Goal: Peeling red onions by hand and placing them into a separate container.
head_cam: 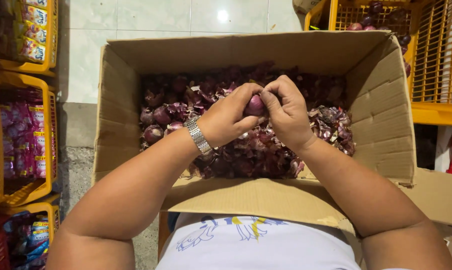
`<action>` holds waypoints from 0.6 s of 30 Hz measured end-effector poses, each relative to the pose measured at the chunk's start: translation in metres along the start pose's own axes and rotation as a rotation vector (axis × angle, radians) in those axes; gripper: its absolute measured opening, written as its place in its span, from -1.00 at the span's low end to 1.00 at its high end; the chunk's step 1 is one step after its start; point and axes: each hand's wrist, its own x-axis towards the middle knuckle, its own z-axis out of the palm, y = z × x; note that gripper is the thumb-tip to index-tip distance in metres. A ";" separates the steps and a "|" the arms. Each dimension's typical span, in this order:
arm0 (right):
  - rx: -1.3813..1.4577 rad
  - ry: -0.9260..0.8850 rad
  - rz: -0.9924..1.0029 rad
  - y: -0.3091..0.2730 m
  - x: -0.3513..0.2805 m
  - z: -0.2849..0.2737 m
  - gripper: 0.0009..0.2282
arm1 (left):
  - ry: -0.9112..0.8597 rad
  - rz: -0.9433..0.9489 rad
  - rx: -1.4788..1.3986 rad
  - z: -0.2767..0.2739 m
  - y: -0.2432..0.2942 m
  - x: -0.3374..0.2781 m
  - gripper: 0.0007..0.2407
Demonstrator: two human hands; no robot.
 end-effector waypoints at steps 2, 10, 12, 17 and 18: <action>0.009 0.020 0.010 -0.006 -0.002 0.005 -0.87 | 0.004 0.001 0.025 0.000 0.001 -0.001 -0.53; -0.154 0.021 -0.235 -0.015 0.003 -0.006 -0.85 | 0.058 0.054 -0.254 0.005 0.000 0.001 -0.51; -0.162 -0.001 -0.218 -0.008 -0.002 -0.005 -0.87 | 0.057 0.042 -0.251 0.007 -0.007 -0.001 -0.58; -0.213 0.000 -0.205 -0.010 0.002 0.001 -0.85 | 0.078 0.073 -0.021 0.001 -0.007 0.000 -0.60; -0.211 0.012 -0.195 -0.009 0.006 0.002 -0.85 | 0.101 0.081 0.040 -0.004 -0.003 0.003 -0.60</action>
